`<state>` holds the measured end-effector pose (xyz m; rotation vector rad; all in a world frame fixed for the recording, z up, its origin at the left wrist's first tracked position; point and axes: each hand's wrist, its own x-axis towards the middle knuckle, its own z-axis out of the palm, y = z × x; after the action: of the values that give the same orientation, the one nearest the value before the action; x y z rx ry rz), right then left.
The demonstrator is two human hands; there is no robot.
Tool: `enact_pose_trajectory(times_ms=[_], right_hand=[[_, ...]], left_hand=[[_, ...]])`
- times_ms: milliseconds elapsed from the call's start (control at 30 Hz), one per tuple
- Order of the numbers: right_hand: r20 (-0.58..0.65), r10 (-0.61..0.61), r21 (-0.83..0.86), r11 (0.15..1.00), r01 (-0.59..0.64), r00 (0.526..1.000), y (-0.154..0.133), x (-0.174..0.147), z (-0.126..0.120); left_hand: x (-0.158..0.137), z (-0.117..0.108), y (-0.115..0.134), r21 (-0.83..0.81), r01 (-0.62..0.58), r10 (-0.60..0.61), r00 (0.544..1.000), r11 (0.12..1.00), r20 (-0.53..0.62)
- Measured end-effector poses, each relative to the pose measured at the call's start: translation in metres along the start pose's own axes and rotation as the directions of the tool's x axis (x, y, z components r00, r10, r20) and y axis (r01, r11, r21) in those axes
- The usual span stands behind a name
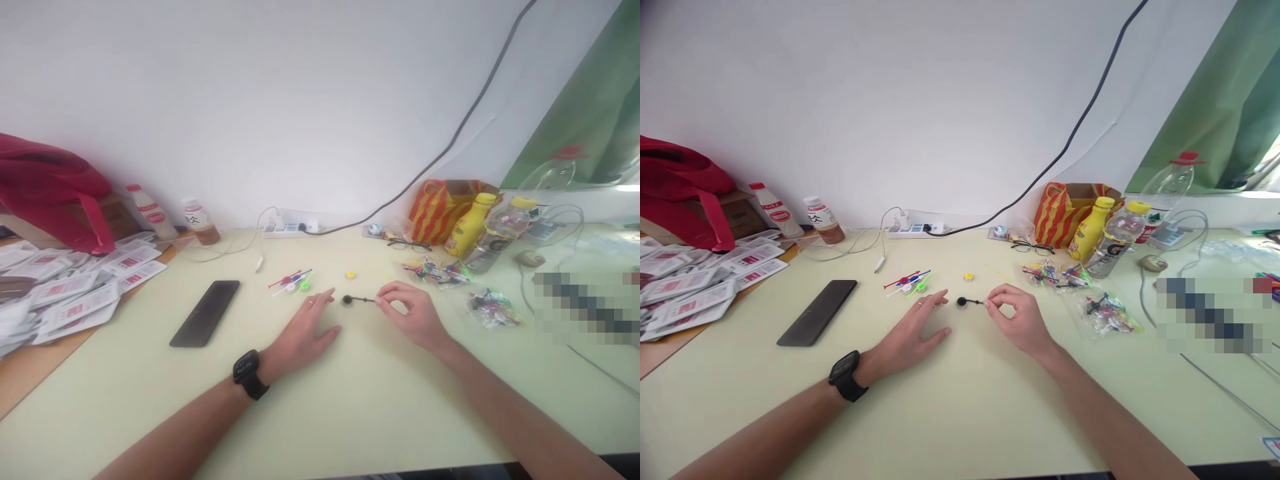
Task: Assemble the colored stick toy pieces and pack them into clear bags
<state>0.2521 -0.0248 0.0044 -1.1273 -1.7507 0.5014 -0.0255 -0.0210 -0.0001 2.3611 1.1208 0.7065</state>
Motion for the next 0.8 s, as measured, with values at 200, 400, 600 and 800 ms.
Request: enact_pose_trajectory(times_ms=[200, 400, 600, 800], right_hand=[[0.111, 0.148, 0.29, 0.941, -0.174, 0.983, -0.006, 0.001, 0.0], [0.21, 0.262, 0.477, 0.813, -0.333, 0.942, -0.011, 0.002, 0.001], [0.354, 0.263, 0.482, 0.771, -0.416, 0.898, -0.024, -0.007, 0.018], [0.252, 0.204, 0.44, 0.847, -0.3, 0.946, -0.027, -0.012, 0.026]], left_hand=[[0.004, -0.002, 0.001, -0.031, -0.075, 0.076, 0.997, 0.997, 0.023], [0.005, 0.003, 0.002, -0.209, 0.047, -0.049, 0.999, 0.977, -0.003], [0.005, 0.011, 0.013, -0.528, 0.144, -0.181, 0.983, 0.837, -0.019], [0.003, 0.007, 0.023, -0.546, 0.049, -0.072, 0.997, 0.836, -0.022]])
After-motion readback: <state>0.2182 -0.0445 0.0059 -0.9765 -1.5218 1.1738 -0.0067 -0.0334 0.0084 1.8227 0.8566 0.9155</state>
